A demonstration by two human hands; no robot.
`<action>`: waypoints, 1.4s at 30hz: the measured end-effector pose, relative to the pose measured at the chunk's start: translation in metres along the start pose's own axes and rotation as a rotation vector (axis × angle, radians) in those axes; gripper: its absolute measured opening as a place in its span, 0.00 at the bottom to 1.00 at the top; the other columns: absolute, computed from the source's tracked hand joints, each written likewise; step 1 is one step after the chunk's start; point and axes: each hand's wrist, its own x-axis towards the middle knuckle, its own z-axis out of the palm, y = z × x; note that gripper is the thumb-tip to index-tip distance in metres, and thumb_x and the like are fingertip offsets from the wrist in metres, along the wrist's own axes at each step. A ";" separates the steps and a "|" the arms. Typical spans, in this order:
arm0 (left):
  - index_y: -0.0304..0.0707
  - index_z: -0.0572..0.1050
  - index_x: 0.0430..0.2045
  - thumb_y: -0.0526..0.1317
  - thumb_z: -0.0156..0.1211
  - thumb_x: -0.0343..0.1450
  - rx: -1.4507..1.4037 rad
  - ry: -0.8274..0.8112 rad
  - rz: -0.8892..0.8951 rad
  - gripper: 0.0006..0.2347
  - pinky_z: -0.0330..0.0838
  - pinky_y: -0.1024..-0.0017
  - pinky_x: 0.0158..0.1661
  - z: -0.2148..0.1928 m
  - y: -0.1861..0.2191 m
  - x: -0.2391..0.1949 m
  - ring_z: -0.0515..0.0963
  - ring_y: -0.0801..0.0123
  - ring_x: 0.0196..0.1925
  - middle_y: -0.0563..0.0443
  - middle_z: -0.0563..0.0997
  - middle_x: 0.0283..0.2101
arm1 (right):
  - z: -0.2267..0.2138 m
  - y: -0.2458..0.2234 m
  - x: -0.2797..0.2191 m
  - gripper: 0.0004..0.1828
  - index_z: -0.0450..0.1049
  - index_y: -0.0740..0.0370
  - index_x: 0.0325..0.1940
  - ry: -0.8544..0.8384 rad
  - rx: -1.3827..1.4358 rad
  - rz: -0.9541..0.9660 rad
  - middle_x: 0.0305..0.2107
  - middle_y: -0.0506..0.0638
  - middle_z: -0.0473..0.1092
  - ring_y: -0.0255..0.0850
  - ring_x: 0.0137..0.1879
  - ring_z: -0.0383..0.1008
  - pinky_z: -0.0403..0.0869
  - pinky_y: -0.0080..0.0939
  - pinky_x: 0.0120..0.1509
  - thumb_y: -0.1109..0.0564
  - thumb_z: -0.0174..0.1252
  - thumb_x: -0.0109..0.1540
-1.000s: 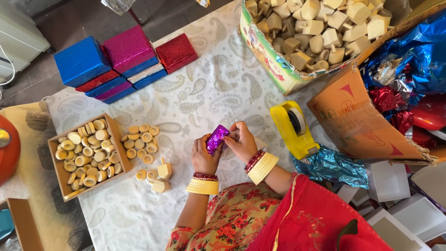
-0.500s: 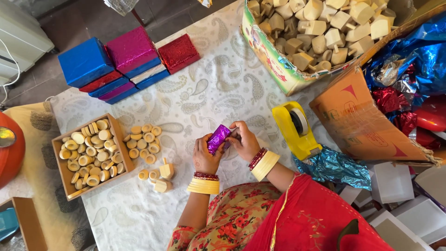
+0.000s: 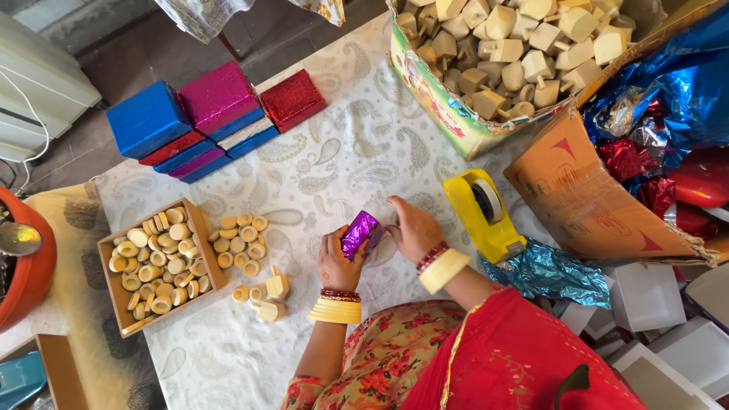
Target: The person wraps small wooden objects in purple paper, secures them with tape from a dispenser, and places the wrapped items into small white boxes.
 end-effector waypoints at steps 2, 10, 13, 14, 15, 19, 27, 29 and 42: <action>0.35 0.75 0.48 0.44 0.72 0.65 0.024 0.005 0.012 0.20 0.76 0.59 0.45 0.000 0.000 -0.001 0.82 0.50 0.44 0.42 0.80 0.44 | -0.019 0.003 -0.009 0.28 0.68 0.63 0.61 0.045 0.045 -0.034 0.32 0.57 0.75 0.52 0.36 0.77 0.73 0.51 0.41 0.55 0.65 0.59; 0.37 0.75 0.51 0.44 0.74 0.67 0.016 0.057 -0.082 0.22 0.75 0.59 0.47 -0.003 0.007 -0.005 0.80 0.50 0.48 0.43 0.78 0.48 | -0.105 0.076 -0.075 0.14 0.75 0.61 0.55 0.448 -0.106 -0.020 0.40 0.57 0.74 0.52 0.44 0.74 0.73 0.51 0.50 0.58 0.61 0.64; 0.32 0.68 0.55 0.43 0.77 0.60 -0.125 0.126 -0.042 0.31 0.75 0.59 0.49 -0.012 0.015 -0.007 0.77 0.50 0.50 0.37 0.70 0.55 | -0.115 0.133 -0.108 0.14 0.76 0.59 0.55 0.421 -0.224 0.158 0.39 0.54 0.74 0.49 0.42 0.75 0.72 0.49 0.47 0.54 0.62 0.65; 0.31 0.68 0.54 0.41 0.78 0.59 -0.104 0.156 0.051 0.32 0.72 0.56 0.53 -0.014 0.012 -0.009 0.74 0.46 0.55 0.35 0.69 0.56 | -0.115 0.150 -0.117 0.16 0.77 0.59 0.53 0.342 -0.303 0.223 0.39 0.53 0.75 0.50 0.43 0.75 0.73 0.50 0.49 0.51 0.64 0.63; 0.30 0.68 0.54 0.39 0.79 0.57 -0.081 0.182 0.144 0.32 0.70 0.53 0.58 -0.018 0.009 -0.012 0.71 0.42 0.60 0.34 0.67 0.57 | -0.113 0.165 -0.130 0.18 0.77 0.58 0.51 0.260 -0.380 0.292 0.39 0.52 0.76 0.51 0.45 0.76 0.73 0.51 0.50 0.48 0.67 0.60; 0.34 0.70 0.52 0.35 0.76 0.61 -0.155 0.090 0.098 0.27 0.72 0.56 0.59 -0.022 -0.014 -0.026 0.71 0.44 0.63 0.34 0.67 0.59 | -0.106 0.181 -0.143 0.24 0.76 0.62 0.54 0.018 -0.042 0.531 0.39 0.54 0.78 0.45 0.45 0.80 0.76 0.47 0.48 0.45 0.67 0.59; 0.39 0.80 0.41 0.32 0.72 0.64 -0.142 0.033 0.089 0.13 0.74 0.59 0.56 -0.030 -0.017 -0.027 0.76 0.51 0.59 0.40 0.74 0.55 | -0.110 0.173 -0.126 0.20 0.79 0.56 0.54 -0.003 0.022 0.604 0.40 0.51 0.80 0.42 0.43 0.81 0.76 0.42 0.50 0.49 0.64 0.60; 0.40 0.80 0.41 0.32 0.72 0.64 -0.135 0.040 0.101 0.13 0.74 0.60 0.55 -0.028 -0.021 -0.029 0.76 0.51 0.58 0.41 0.75 0.55 | -0.104 0.182 -0.124 0.18 0.80 0.56 0.52 0.012 0.024 0.548 0.40 0.52 0.78 0.42 0.43 0.81 0.75 0.42 0.49 0.49 0.64 0.60; 0.41 0.80 0.41 0.34 0.70 0.67 -0.147 0.001 -0.003 0.10 0.76 0.71 0.40 -0.036 -0.020 -0.025 0.79 0.64 0.49 0.44 0.74 0.56 | -0.084 0.160 -0.116 0.07 0.76 0.67 0.41 0.276 0.123 0.375 0.37 0.55 0.76 0.43 0.39 0.79 0.74 0.41 0.47 0.59 0.62 0.63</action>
